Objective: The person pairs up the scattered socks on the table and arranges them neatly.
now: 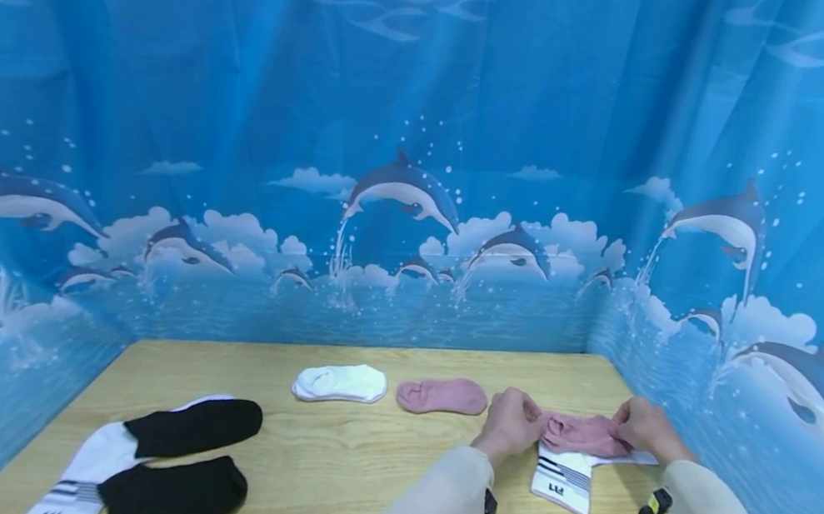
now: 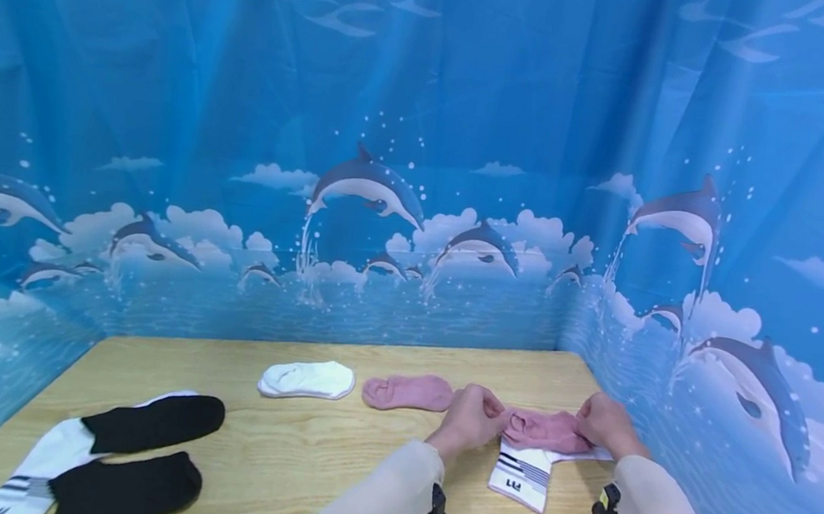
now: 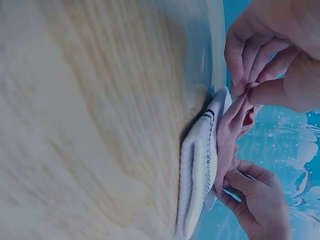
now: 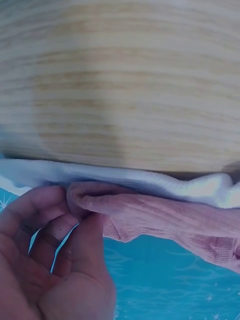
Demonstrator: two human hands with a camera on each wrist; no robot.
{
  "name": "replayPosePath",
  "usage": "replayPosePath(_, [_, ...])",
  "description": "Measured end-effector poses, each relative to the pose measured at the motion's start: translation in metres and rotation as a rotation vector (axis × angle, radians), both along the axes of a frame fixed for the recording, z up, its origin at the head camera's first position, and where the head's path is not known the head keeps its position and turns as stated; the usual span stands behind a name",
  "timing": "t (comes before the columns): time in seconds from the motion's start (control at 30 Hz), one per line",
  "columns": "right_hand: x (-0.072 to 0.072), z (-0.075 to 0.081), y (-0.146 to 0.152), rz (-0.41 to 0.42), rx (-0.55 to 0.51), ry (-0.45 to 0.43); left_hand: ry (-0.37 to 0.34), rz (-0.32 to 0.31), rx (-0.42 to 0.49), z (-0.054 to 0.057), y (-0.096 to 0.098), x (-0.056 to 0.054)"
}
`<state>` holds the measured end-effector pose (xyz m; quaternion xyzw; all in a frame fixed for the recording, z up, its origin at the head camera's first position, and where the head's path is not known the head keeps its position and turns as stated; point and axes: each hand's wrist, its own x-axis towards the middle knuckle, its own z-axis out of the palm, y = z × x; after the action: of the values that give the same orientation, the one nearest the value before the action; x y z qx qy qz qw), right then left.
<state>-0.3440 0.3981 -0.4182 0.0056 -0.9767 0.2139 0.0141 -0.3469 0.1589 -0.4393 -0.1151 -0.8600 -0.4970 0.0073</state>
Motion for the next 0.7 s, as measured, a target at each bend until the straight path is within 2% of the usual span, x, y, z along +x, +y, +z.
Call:
replayPosePath(0.3, [-0.002,0.006,-0.003,-0.008,-0.062,0.032,-0.026,0.009,0.063,0.007,-0.007,0.002])
replayPosePath(0.5, [-0.001,0.013,-0.014,-0.020,-0.074,0.040,-0.055,-0.047,0.100,0.011,-0.021,0.001])
replayPosePath(0.7, [-0.003,0.015,-0.028,-0.006,-0.078,0.062,-0.068,-0.080,0.112,0.010,-0.037,-0.004])
